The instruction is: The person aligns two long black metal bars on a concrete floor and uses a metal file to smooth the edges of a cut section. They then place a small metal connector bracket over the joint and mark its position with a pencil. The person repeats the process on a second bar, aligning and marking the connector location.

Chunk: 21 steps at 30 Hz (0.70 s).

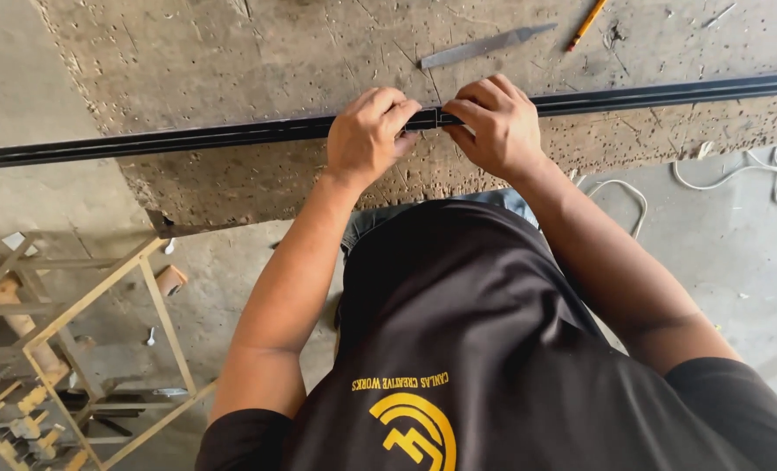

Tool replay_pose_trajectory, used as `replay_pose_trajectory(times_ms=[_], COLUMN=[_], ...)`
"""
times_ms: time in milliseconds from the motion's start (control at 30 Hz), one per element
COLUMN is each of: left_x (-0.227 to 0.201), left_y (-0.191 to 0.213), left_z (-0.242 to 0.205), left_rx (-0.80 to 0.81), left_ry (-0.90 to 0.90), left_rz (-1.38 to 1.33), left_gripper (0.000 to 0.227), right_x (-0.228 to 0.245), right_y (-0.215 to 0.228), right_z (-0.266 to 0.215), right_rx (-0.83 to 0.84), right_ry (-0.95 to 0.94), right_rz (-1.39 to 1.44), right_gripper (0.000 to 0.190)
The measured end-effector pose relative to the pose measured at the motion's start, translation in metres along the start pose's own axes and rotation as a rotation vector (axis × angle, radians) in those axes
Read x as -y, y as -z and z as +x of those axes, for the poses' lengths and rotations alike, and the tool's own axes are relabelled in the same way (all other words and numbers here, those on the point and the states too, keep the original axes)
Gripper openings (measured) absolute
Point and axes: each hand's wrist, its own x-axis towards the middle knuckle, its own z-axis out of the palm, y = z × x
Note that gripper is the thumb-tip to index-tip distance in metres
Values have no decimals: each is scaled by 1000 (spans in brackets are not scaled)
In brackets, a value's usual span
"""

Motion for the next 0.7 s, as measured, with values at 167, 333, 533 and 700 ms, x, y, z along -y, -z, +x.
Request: replay_pose_trajectory(times_ms=[167, 333, 533, 700], left_x=[5, 11, 12, 15], left_y=[-3, -4, -12, -14], left_z=[-3, -5, -7, -5], left_rx=[13, 99, 7, -14], left_ry=[-5, 25, -20, -49], left_rz=[-1, -52, -17, -24], left_gripper=[36, 43, 32, 27], right_x=[-1, -10, -20, -18], right_y=[-6, -7, 16, 12], right_z=[-1, -3, -9, -1], right_rx=[2, 115, 64, -61], right_ry=[-23, -49, 93, 291], right_rz=[-34, 42, 22, -258], right_gripper=[17, 17, 6, 24])
